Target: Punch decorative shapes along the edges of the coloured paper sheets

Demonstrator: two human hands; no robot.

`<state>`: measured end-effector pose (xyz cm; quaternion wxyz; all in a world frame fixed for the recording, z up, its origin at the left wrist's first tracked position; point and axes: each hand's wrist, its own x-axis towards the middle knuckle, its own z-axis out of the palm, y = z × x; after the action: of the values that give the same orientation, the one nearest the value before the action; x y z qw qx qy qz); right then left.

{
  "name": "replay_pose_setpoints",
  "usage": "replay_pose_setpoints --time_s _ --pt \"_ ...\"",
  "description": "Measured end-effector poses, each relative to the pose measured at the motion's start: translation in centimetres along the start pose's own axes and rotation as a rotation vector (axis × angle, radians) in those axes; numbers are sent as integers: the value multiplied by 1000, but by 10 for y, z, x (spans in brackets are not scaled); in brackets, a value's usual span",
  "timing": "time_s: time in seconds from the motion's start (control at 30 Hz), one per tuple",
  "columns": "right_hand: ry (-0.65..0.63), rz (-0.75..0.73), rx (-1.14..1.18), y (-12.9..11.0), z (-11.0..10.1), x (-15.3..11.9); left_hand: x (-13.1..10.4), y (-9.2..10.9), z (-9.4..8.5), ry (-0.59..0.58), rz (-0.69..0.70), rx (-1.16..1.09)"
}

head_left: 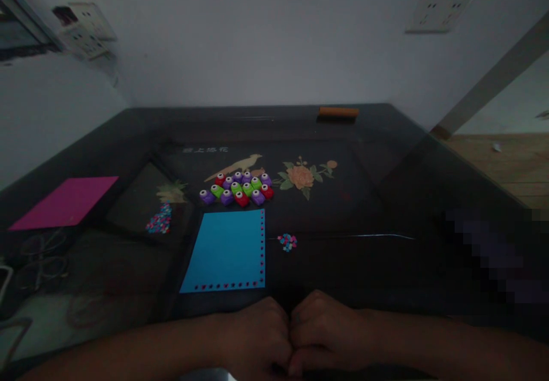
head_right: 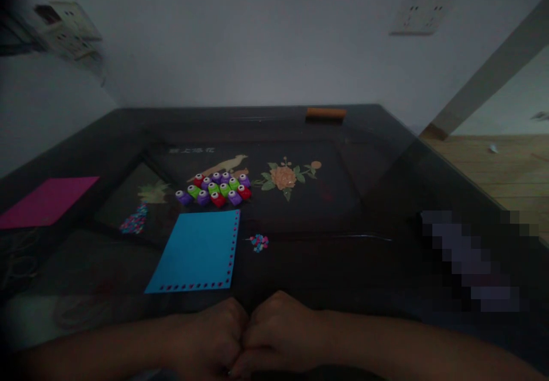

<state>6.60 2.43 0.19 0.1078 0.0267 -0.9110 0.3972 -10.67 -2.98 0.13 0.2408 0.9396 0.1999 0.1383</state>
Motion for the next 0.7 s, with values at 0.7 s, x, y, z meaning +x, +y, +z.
replay_pose_setpoints --time_s 0.7 --pt "23 24 74 -3 -6 2 3 2 -3 17 -33 17"
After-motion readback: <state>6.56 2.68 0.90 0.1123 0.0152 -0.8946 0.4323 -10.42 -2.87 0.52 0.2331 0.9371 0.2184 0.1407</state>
